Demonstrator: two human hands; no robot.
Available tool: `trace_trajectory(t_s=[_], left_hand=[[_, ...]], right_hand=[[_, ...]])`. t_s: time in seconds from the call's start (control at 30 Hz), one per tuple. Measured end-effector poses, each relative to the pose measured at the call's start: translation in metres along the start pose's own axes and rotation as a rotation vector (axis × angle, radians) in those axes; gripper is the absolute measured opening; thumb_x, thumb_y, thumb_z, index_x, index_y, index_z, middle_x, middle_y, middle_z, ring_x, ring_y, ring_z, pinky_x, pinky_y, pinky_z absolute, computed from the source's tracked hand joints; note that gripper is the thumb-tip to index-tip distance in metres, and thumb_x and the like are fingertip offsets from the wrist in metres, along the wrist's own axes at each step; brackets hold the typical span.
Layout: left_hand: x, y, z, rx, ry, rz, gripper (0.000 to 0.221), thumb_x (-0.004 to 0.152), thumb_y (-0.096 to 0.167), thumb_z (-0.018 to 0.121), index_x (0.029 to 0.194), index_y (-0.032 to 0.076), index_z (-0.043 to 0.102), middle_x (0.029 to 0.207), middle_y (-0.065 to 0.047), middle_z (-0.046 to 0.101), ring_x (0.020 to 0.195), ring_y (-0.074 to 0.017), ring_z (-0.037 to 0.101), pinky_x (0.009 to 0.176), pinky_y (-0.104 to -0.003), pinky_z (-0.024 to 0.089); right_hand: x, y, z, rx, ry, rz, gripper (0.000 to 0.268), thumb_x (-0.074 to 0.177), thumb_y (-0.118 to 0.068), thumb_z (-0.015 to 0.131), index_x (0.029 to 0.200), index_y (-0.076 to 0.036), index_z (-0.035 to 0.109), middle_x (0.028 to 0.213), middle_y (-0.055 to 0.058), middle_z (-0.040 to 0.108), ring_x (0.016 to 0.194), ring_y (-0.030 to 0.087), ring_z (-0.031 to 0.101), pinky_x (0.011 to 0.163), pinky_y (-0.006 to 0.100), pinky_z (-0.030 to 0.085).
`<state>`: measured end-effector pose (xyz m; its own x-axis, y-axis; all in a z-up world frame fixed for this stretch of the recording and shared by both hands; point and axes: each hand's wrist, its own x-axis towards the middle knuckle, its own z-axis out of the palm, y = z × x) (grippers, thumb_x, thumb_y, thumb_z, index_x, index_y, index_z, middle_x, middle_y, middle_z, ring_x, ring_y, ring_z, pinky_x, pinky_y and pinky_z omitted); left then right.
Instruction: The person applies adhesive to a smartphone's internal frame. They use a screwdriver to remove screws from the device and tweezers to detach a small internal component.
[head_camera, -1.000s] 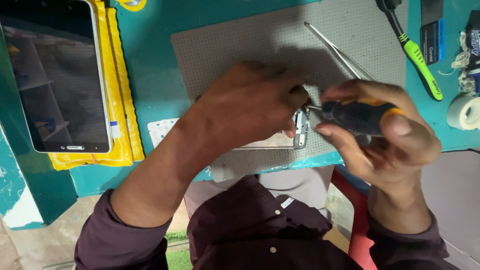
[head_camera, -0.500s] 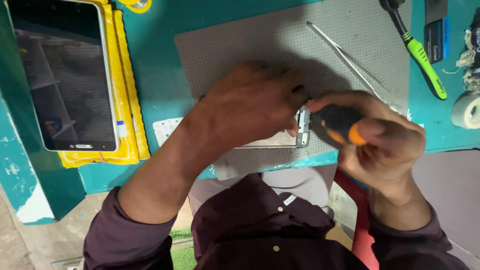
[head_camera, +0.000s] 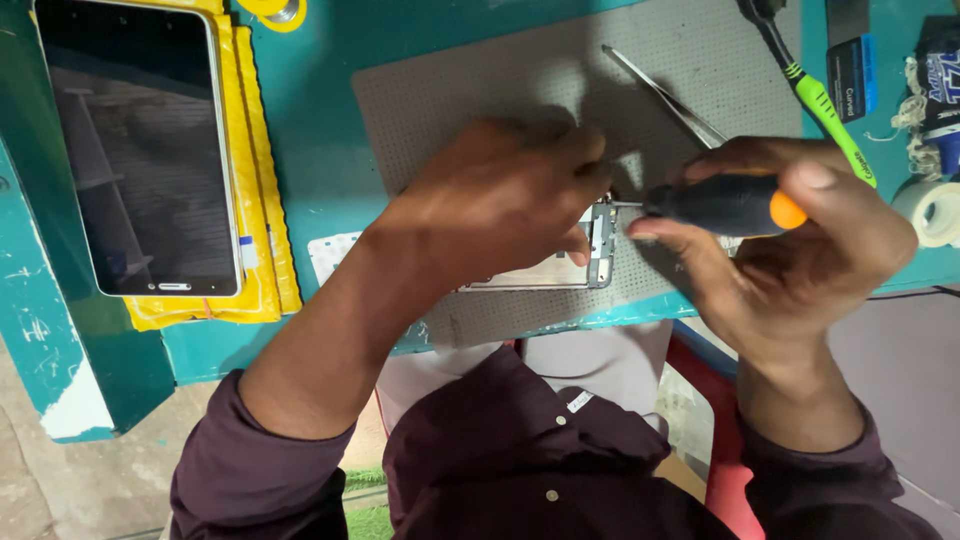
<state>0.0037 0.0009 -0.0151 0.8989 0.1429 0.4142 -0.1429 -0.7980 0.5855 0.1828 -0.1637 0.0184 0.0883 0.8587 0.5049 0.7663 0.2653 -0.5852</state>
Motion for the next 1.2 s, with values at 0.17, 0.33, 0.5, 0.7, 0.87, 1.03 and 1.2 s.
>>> trace_trajectory(t_s=[0.17,0.33,0.5,0.7,0.87,1.03,1.2], left_hand=[[-0.001,-0.001,0.000,-0.003,-0.011,-0.003,0.044,0.070,0.031,0.090,0.096,0.001,0.070,0.111,-0.013,0.068,0.095,-0.0296,0.070,0.082,-0.043,0.056],[0.002,0.000,-0.002,-0.024,-0.041,-0.042,0.041,0.074,0.030,0.087,0.103,0.004,0.073,0.110,-0.010,0.069,0.099,-0.0308,0.070,0.084,-0.044,0.056],[0.006,0.002,-0.004,0.025,-0.057,-0.037,0.037,0.080,0.032,0.082,0.105,0.007,0.076,0.109,-0.008,0.070,0.096,-0.0301,0.070,0.080,-0.044,0.055],[0.007,0.002,-0.004,0.015,-0.088,-0.054,0.029,0.081,0.030,0.081,0.097,0.007,0.076,0.106,-0.008,0.070,0.094,-0.0293,0.071,0.078,-0.044,0.056],[0.005,0.002,-0.002,0.070,-0.057,-0.040,0.029,0.082,0.033,0.081,0.096,0.008,0.077,0.109,-0.008,0.071,0.095,-0.0302,0.071,0.076,-0.044,0.056],[0.004,-0.001,0.000,0.073,-0.068,-0.029,0.032,0.082,0.038,0.080,0.097,0.010,0.077,0.106,-0.006,0.071,0.094,-0.0293,0.071,0.078,-0.044,0.057],[0.003,-0.009,0.006,0.045,0.026,0.033,0.035,0.083,0.040,0.081,0.103,0.011,0.078,0.104,-0.005,0.070,0.090,-0.0281,0.070,0.075,-0.043,0.056]], right_hand=[[-0.007,0.002,-0.002,0.254,-0.038,0.094,0.074,0.103,0.006,0.076,0.153,-0.020,0.027,0.118,0.022,0.063,0.102,0.029,0.074,0.089,0.035,0.065],[0.001,0.005,0.003,0.222,-0.090,0.040,0.077,0.095,0.008,0.078,0.147,-0.019,0.029,0.118,0.025,0.061,0.101,0.030,0.072,0.085,0.034,0.064],[-0.003,0.010,0.013,0.224,0.016,0.040,0.079,0.086,0.010,0.080,0.142,-0.017,0.031,0.118,0.029,0.060,0.100,0.032,0.070,0.081,0.033,0.063],[0.005,0.004,-0.002,0.276,-0.106,0.037,0.078,0.086,0.011,0.077,0.141,-0.015,0.030,0.119,0.030,0.059,0.107,0.038,0.067,0.091,0.038,0.063],[0.005,0.001,-0.002,0.252,-0.096,0.069,0.074,0.092,0.013,0.078,0.141,-0.018,0.031,0.120,0.026,0.061,0.100,0.028,0.071,0.081,0.028,0.063],[0.014,-0.004,-0.012,0.228,-0.153,0.008,0.069,0.088,0.005,0.075,0.139,-0.012,0.031,0.120,0.028,0.058,0.107,0.034,0.068,0.089,0.035,0.064],[0.005,0.000,0.006,0.307,-0.056,0.075,0.068,0.096,0.012,0.071,0.141,-0.012,0.027,0.120,0.027,0.058,0.106,0.029,0.071,0.085,0.031,0.066]])
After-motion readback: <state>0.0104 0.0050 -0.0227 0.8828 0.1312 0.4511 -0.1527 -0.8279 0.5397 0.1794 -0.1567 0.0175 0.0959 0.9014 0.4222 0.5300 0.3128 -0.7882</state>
